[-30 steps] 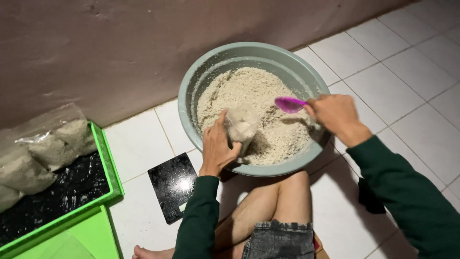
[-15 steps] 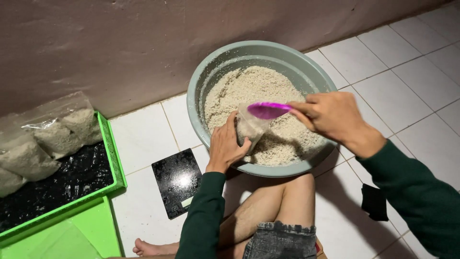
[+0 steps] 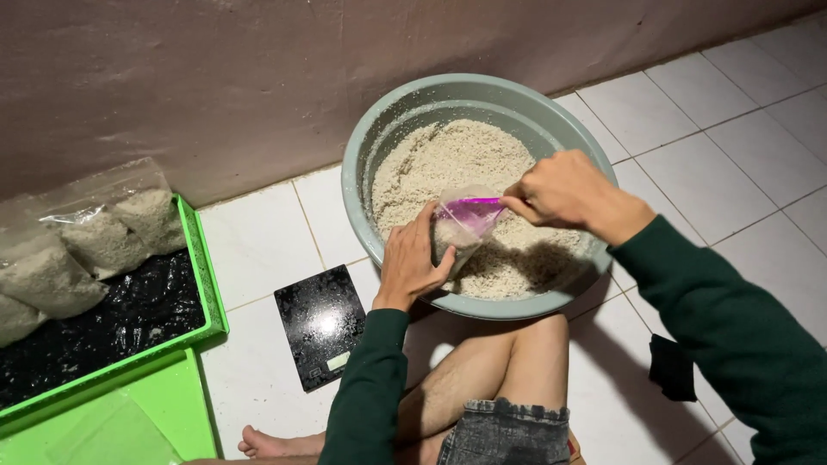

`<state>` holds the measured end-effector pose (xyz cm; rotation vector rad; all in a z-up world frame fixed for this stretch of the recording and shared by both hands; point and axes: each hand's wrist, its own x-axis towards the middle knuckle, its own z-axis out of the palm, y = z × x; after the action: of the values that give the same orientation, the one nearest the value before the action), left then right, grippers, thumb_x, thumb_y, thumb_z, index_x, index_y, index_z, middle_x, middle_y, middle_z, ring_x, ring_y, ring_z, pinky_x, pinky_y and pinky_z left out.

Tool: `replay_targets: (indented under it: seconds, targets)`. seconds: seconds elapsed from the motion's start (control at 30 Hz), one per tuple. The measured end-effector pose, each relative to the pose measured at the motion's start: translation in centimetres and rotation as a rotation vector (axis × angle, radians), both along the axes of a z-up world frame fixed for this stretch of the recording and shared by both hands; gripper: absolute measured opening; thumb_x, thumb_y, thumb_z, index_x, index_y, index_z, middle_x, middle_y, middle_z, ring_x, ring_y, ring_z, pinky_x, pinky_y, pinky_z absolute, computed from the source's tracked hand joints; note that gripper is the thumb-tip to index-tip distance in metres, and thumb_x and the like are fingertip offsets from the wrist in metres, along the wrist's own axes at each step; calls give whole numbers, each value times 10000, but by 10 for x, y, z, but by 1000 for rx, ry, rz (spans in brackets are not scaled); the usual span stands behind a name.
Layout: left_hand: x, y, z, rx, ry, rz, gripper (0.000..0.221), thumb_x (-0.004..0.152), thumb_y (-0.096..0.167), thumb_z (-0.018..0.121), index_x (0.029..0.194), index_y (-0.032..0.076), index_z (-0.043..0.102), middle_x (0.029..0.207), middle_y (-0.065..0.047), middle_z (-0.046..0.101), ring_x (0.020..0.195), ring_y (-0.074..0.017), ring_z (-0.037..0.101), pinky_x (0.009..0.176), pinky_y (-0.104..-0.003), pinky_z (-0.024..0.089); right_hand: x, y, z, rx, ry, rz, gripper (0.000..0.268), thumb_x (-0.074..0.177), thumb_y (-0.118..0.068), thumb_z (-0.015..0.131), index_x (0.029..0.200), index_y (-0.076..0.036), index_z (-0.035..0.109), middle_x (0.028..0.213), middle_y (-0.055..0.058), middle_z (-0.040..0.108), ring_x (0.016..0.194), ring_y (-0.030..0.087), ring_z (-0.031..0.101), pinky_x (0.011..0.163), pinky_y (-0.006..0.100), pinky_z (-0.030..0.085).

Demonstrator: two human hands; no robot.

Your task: Portioning a granular food product from a large basin into small plastic bags using a spoon and a digital scale.

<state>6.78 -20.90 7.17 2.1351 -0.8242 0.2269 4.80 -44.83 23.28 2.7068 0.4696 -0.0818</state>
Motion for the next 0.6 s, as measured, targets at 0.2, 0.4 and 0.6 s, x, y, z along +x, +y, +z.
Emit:
replay_targets:
  seconds: [0.2, 0.4, 0.6]
  targets:
    - [-2, 0, -4, -7, -48, 8, 730, 828, 363, 599, 1449, 59, 365, 1126, -210, 680, 1047, -331, 679, 928, -423, 450, 13, -23, -12, 82, 92, -75, 425, 967, -513, 407, 899, -325, 782, 462, -25, 591, 442, 145, 541, 553, 279, 475]
    - [2, -1, -14, -67, -83, 40, 650, 915, 505, 590, 1400, 99, 439, 1063, -130, 711, 1006, -267, 692, 908, -390, 471, 6, -22, 4, 204, 166, -150, 454, 964, -559, 465, 1050, -251, 787, 436, -29, 563, 397, 117, 359, 488, 253, 372]
    - [-2, -1, -7, -109, -132, 54, 653, 869, 517, 663, 1352, 114, 487, 1002, -107, 725, 942, -250, 706, 881, -376, 473, 12, -22, 7, 322, 294, -211, 445, 957, -560, 502, 1148, -251, 761, 514, -28, 601, 428, 102, 333, 502, 255, 366]
